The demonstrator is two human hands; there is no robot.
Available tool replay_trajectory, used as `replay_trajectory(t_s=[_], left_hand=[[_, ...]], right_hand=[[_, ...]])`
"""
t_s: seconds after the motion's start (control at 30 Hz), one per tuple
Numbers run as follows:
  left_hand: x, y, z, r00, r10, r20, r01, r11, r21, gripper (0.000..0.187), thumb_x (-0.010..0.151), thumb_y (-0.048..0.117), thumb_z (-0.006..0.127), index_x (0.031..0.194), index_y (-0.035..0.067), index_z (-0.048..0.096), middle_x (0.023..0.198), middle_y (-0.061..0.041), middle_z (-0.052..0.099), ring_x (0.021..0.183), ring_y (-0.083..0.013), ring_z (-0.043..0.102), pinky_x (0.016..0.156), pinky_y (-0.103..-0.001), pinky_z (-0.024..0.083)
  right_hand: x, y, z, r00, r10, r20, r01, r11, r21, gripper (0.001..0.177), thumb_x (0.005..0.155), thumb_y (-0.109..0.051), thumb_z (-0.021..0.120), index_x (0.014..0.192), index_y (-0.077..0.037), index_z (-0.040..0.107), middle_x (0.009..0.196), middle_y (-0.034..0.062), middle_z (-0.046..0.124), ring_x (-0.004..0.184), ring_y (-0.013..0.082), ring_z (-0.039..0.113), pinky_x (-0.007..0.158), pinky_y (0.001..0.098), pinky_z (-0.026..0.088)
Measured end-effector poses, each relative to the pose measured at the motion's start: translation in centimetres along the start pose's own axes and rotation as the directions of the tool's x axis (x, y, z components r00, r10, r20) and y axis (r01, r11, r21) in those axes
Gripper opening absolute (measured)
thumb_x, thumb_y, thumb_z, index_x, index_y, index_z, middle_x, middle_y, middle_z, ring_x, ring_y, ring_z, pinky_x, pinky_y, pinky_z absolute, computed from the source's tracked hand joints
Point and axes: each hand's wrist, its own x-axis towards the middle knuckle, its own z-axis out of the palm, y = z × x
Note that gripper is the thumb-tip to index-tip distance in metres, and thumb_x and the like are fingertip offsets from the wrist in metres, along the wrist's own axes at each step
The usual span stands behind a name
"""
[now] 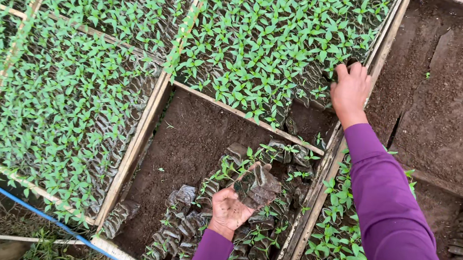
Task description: The person picks up small seedlings wrapped in plastic from a densely packed tray and places them into an adjacent tray filled with soil. The person handles the seedlings by hand, moving them in batches and arranging them in rows within the new tray.
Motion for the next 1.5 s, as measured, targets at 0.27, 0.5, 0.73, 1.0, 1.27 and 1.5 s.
replay_trajectory(t_s=[0.27,0.5,0.73,1.0,1.27,1.5], left_hand=[[-0.2,0.4,-1.7,0.998,0.05,-0.045,-0.05,0.999,0.019,0.098,0.054,0.011,0.049,0.148,-0.002,0.029,0.141,-0.027,0.045,0.114,-0.0422,0.057,0.091,-0.06,0.049],[-0.6,-0.9,2.3,0.998,0.056,-0.018,-0.055,0.998,0.023,0.094,0.057,0.001,0.046,0.149,-0.003,0.029,0.133,-0.027,0.052,0.113,-0.0404,0.058,0.094,-0.057,0.048],[-2.9,-2.8,0.5,0.982,-0.028,-0.189,0.046,0.994,0.095,0.08,0.055,-0.01,0.046,0.133,0.005,0.052,0.092,-0.026,0.069,0.079,-0.0351,0.069,0.08,-0.054,0.056],[-7.4,-4.3,-8.6,0.935,-0.006,-0.354,0.184,0.864,0.469,0.035,0.058,-0.008,0.054,0.086,0.011,0.065,0.061,0.002,0.05,0.052,-0.0127,0.049,0.052,-0.025,0.046],[-13.8,-10.9,5.0,0.976,-0.215,0.019,0.07,0.396,0.915,0.084,0.066,0.007,0.051,0.148,0.004,0.036,0.142,-0.021,0.038,0.128,-0.0386,0.034,0.108,-0.053,0.031],[-16.7,-13.4,10.7,0.898,-0.432,0.079,0.057,0.294,0.954,0.085,0.074,0.017,0.048,0.153,0.006,0.019,0.157,-0.031,0.006,0.137,-0.0596,0.012,0.111,-0.067,0.018]], right_hand=[[-0.6,1.0,-0.1,0.994,0.001,-0.109,0.021,0.979,0.204,0.024,0.076,-0.015,0.079,0.094,-0.008,0.066,0.108,0.0108,0.054,0.108,0.0298,0.049,0.087,0.0405,0.044],[-9.5,-5.5,-15.5,0.991,0.091,0.098,-0.131,0.817,0.562,0.042,0.074,-0.02,0.072,0.114,-0.017,0.06,0.093,0.0131,0.07,0.09,0.0361,0.067,0.081,0.0472,0.051],[-24.4,-12.9,-25.5,0.915,0.043,0.401,-0.292,0.755,0.587,0.066,0.074,-0.021,0.068,0.136,-0.018,0.046,0.114,0.0141,0.069,0.106,0.0361,0.064,0.092,0.0492,0.052],[-35.1,-14.1,-27.7,0.855,-0.077,0.513,-0.391,0.554,0.735,0.105,0.069,-0.026,0.079,0.151,0.001,0.02,0.148,0.0314,0.032,0.138,0.0493,0.027,0.113,0.0592,0.025],[-42.4,-14.5,-29.0,0.863,0.262,0.433,-0.505,0.497,0.706,0.1,0.062,-0.027,0.083,0.141,0.002,0.029,0.133,0.0306,0.036,0.125,0.052,0.041,0.103,0.06,0.039],[-45.3,-10.5,-32.6,0.693,0.468,0.548,-0.708,0.299,0.639,0.087,0.049,-0.032,0.089,0.125,-0.001,0.059,0.116,0.0227,0.065,0.114,0.0372,0.06,0.097,0.0487,0.049]])
